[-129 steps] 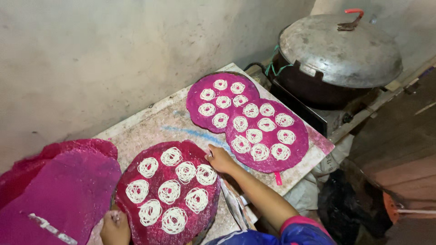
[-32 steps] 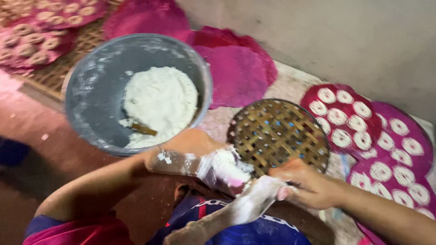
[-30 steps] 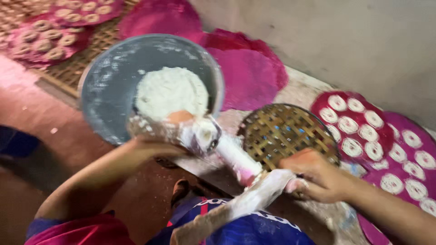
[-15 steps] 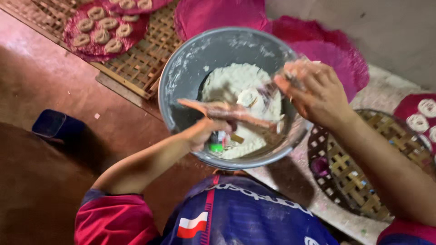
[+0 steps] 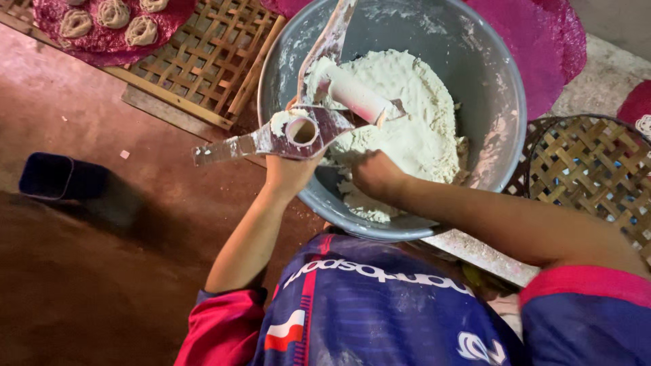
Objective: The person scoops white batter from a large basin into a handheld extruder, then squeezes the extruder to pipe spiral batter nests onto round pink mats on the work table. Filled mats are moved to a slatted wooden rack, and the person reloads the extruder to continue piping more nests.
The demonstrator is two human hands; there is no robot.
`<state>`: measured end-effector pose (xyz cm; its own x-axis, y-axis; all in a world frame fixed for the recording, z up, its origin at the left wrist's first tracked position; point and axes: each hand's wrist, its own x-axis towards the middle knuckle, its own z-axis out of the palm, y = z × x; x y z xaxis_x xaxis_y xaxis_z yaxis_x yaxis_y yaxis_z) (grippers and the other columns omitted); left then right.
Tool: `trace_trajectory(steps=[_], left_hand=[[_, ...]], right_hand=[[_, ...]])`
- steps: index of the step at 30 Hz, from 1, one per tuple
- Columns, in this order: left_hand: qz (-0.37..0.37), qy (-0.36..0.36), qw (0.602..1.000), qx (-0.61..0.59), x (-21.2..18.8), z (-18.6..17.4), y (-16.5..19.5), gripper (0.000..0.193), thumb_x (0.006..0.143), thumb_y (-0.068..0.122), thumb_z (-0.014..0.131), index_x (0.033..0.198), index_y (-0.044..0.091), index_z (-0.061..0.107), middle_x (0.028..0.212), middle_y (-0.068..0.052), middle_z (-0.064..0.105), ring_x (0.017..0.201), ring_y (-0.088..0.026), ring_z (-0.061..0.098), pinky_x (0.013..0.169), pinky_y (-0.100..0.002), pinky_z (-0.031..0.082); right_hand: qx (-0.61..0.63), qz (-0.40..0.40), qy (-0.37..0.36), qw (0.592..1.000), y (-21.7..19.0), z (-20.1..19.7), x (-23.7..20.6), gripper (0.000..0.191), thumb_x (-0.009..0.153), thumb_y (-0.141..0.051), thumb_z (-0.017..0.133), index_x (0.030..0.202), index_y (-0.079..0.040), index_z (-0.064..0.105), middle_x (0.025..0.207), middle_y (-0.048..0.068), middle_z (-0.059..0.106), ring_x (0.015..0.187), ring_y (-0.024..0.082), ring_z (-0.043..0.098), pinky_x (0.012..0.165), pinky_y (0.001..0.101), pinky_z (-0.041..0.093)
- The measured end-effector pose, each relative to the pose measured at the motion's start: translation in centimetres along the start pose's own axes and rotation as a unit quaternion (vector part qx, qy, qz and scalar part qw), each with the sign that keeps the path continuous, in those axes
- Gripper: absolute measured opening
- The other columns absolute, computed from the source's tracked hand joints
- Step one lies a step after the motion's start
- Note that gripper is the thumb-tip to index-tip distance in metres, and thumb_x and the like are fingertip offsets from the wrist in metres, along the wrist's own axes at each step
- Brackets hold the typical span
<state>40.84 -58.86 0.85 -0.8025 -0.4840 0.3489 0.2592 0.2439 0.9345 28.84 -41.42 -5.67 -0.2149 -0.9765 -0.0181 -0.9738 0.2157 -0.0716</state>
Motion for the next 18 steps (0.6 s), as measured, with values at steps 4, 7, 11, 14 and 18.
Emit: trace_trajectory(steps=[4, 7, 11, 14, 18], left_hand=[[0.051, -0.016, 0.997, 0.061, -0.1, -0.5, -0.3, 0.026, 0.090, 0.006, 0.082, 0.112, 0.005, 0.068, 0.105, -0.005, 0.071, 0.095, -0.014, 0.067, 0.088, -0.033, 0.055], [0.031, -0.015, 0.998, 0.052, -0.2, -0.6, -0.3, 0.039, 0.086, 0.007, 0.082, 0.121, 0.002, 0.064, 0.108, -0.005, 0.070, 0.099, -0.012, 0.068, 0.089, -0.031, 0.054], [0.051, -0.020, 0.998, -0.033, -0.2, -0.4, -0.2, 0.041, 0.088, 0.003, 0.080, 0.126, 0.001, 0.064, 0.133, -0.010, 0.064, 0.114, -0.015, 0.064, 0.100, -0.030, 0.052], [0.026, -0.019, 0.998, -0.056, -0.2, -0.5, 0.0, 0.047, 0.088, 0.005, 0.081, 0.132, 0.001, 0.062, 0.132, -0.009, 0.065, 0.117, -0.014, 0.064, 0.102, -0.029, 0.051], [0.007, -0.029, 1.000, -0.010, -0.1, -0.6, 0.4, 0.052, 0.087, 0.007, 0.083, 0.134, 0.001, 0.061, 0.124, -0.007, 0.069, 0.110, -0.012, 0.067, 0.098, -0.028, 0.053]], right_hand=[[-0.041, 0.027, -0.115, 0.992, 1.3, -3.6, -0.6, 0.021, 0.093, -0.013, 0.057, 0.110, -0.004, 0.065, 0.075, 0.016, 0.071, 0.062, 0.033, 0.070, 0.052, 0.0471, 0.056], [-0.109, -0.004, 0.009, 0.994, 2.2, -4.9, -0.1, 0.020, 0.089, -0.009, 0.055, 0.103, -0.007, 0.068, 0.091, 0.015, 0.072, 0.065, 0.028, 0.071, 0.054, 0.0416, 0.057], [-0.250, -0.109, -0.086, 0.958, 2.5, -3.2, 1.6, 0.017, 0.088, -0.007, 0.057, 0.099, -0.005, 0.070, 0.083, 0.008, 0.070, 0.070, 0.021, 0.069, 0.063, 0.0349, 0.058], [-0.165, -0.093, -0.106, 0.976, 2.2, -1.4, 2.5, 0.012, 0.086, -0.006, 0.060, 0.090, -0.005, 0.071, 0.079, 0.009, 0.070, 0.068, 0.024, 0.069, 0.061, 0.0373, 0.058], [0.001, -0.027, -0.117, 0.993, 1.6, -1.1, 2.3, 0.010, 0.083, -0.009, 0.064, 0.076, -0.006, 0.071, 0.074, 0.014, 0.070, 0.067, 0.032, 0.071, 0.056, 0.0442, 0.057]])
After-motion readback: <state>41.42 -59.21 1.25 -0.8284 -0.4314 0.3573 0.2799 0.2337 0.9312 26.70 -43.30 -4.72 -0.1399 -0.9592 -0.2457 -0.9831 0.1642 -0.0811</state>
